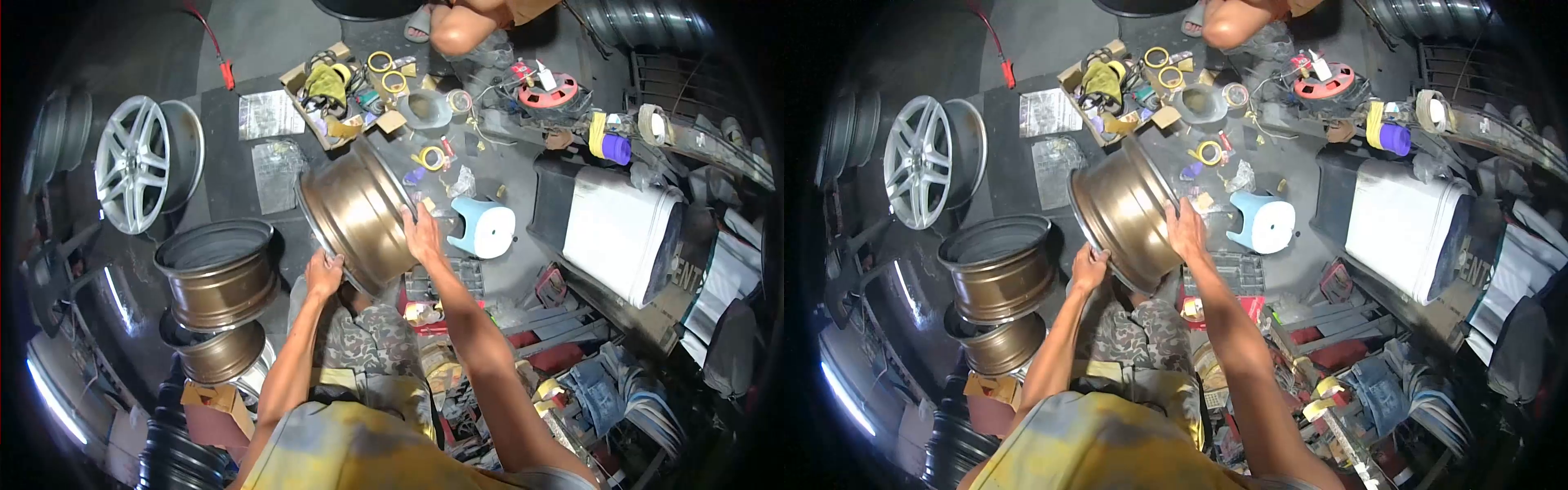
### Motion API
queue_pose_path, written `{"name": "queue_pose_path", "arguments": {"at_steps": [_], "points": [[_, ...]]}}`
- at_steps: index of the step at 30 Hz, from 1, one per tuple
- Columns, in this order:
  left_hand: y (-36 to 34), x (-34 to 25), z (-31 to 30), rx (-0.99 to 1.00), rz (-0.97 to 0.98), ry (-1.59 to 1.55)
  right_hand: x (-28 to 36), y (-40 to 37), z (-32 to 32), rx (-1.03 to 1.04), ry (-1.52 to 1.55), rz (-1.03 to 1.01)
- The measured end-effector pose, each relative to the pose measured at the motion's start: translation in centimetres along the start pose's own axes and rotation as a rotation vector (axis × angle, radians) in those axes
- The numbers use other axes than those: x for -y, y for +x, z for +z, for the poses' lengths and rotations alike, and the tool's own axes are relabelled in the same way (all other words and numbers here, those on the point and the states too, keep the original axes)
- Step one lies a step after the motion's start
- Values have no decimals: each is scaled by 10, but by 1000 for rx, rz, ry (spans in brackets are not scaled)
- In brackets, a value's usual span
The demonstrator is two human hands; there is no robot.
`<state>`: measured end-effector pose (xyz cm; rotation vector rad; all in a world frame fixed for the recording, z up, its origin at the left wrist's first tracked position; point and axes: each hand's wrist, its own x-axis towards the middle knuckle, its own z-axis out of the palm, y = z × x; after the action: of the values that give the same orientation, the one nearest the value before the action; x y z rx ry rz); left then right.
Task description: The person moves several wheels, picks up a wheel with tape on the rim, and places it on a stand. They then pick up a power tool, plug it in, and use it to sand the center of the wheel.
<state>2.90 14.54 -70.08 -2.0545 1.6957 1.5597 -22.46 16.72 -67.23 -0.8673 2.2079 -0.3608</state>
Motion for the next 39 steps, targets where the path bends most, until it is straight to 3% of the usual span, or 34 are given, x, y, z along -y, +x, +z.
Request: {"name": "queue_pose_path", "arguments": {"at_steps": [4,6,9,14,18,23,25,28,32,39], "points": [[13,-6,-6,-45,-12,12,-2,30,33,-45,23,-39],[20,0,-7,-133,20,2,-1,37,47,62,15,56],[28,1,-14,-26,-34,74,-16,40,60,40,3,25],[34,-46,-3,-15,-91,97,-18,75,37,73,-127,27],[39,-61,15,-47,-182,179,-41,95,33,136,-12,-5],[34,-100,24,-68,-294,150,-39,115,7,190,-28,-218],[43,-114,37,-130,-297,203,4,122,-36,455,-148,130],[43,-145,52,-81,-301,195,-79,166,-11,439,-127,12],[34,-165,73,-126,-334,200,-81,174,-30,467,-197,-6],[26,-181,88,-380,-458,74,-94,190,-30,572,-353,-159]]}}
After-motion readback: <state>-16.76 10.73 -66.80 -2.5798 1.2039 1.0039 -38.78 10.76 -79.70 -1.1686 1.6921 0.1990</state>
